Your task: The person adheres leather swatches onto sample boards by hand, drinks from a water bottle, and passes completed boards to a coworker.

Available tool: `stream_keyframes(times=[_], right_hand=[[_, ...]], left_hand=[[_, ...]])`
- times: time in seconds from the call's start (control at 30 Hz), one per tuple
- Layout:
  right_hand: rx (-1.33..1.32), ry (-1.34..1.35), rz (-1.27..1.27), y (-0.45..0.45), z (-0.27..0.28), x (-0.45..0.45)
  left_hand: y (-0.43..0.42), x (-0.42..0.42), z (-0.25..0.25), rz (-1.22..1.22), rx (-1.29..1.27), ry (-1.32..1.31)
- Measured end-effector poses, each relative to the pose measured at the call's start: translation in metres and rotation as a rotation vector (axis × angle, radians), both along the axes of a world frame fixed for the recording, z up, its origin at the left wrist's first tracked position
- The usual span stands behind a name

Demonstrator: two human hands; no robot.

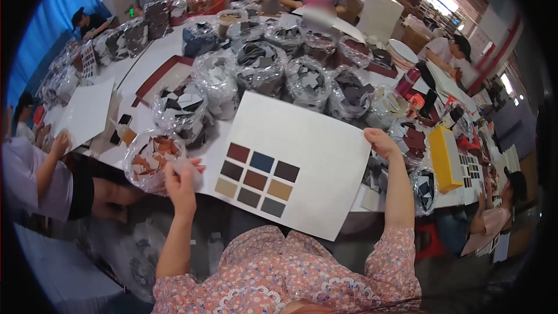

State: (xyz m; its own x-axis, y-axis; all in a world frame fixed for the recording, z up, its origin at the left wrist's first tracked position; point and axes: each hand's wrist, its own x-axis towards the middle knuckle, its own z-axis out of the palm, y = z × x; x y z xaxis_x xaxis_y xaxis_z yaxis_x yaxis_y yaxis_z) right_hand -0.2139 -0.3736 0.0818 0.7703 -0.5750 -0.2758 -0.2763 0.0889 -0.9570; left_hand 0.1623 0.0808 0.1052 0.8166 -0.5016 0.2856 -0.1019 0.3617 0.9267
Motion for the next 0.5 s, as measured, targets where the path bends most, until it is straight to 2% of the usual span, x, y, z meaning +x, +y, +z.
stream_keyframes(times=[0.07, 0.17, 0.27, 0.3, 0.4, 0.43, 0.5], right_hand=[[-0.04, 0.086, 0.006, -0.002, -0.016, 0.022], [-0.117, 0.259, -0.005, -0.005, -0.029, 0.05], [-0.739, 0.301, 0.057, -0.031, -0.063, 0.063], [-0.918, 0.366, -0.101, -0.019, -0.055, 0.07], [-1.418, 0.349, -0.346, 0.016, -0.03, 0.073], [-1.482, 0.219, -0.354, 0.028, -0.022, 0.069], [-1.24, 0.295, -0.42, 0.071, 0.001, 0.061]], left_hand=[[-0.001, -0.003, -0.012, -0.076, 0.093, 0.163], [-0.009, -0.007, -0.033, -0.188, 0.098, 0.376], [-0.014, -0.012, -0.047, -0.353, 0.017, 0.51], [-0.016, -0.011, -0.054, -0.342, 0.08, 0.455], [-0.025, -0.017, -0.068, -0.296, 0.195, 0.336], [-0.029, -0.023, -0.061, -0.263, 0.186, 0.324], [-0.03, -0.026, -0.065, -0.197, 0.249, 0.257]])
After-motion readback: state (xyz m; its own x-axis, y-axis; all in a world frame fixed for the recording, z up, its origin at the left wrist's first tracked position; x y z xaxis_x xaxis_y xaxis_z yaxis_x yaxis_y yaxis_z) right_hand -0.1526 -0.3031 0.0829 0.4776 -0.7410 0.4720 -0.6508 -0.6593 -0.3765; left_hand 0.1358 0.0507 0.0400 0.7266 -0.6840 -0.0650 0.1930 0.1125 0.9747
